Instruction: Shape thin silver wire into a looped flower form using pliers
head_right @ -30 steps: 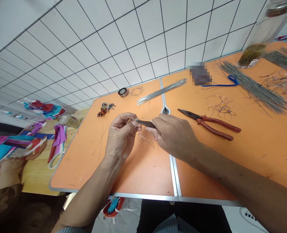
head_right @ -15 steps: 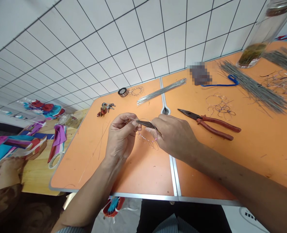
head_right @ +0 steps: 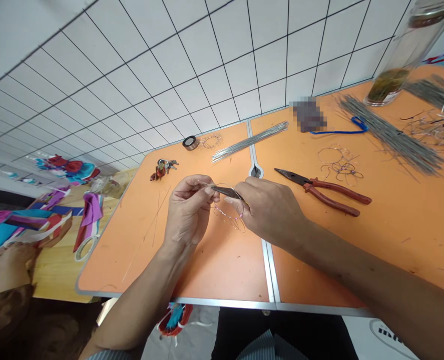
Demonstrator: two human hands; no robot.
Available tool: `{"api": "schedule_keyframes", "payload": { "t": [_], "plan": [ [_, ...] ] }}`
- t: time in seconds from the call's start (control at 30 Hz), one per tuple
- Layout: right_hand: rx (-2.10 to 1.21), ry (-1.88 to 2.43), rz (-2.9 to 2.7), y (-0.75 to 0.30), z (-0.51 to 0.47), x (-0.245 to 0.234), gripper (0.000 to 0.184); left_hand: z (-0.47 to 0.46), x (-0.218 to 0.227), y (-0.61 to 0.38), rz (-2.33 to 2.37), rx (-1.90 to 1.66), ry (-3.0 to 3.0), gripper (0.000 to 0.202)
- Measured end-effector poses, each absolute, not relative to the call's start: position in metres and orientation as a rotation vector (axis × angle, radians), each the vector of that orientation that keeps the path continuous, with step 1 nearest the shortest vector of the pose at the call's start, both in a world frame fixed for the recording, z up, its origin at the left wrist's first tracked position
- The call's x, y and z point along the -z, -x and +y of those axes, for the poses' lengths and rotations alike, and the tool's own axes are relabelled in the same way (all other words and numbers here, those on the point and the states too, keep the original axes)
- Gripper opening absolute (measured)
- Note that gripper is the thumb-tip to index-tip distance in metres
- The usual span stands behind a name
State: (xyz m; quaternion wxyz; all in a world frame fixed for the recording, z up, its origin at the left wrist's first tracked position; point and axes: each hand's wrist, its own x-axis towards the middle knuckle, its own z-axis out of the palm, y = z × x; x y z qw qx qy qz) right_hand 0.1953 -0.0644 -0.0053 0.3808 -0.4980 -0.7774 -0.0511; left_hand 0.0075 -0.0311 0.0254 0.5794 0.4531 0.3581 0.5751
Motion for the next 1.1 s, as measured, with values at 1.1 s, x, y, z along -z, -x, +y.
{"api": "schedule_keyframes", "payload": {
  "t": [1.1],
  "plan": [
    [0.146,1.337,-2.018,-0.1952,-0.0675,0.0021,0.039,-0.033,-0.0276,-0.007,0.827,-1.307,-1.067,0.019]
  ]
}}
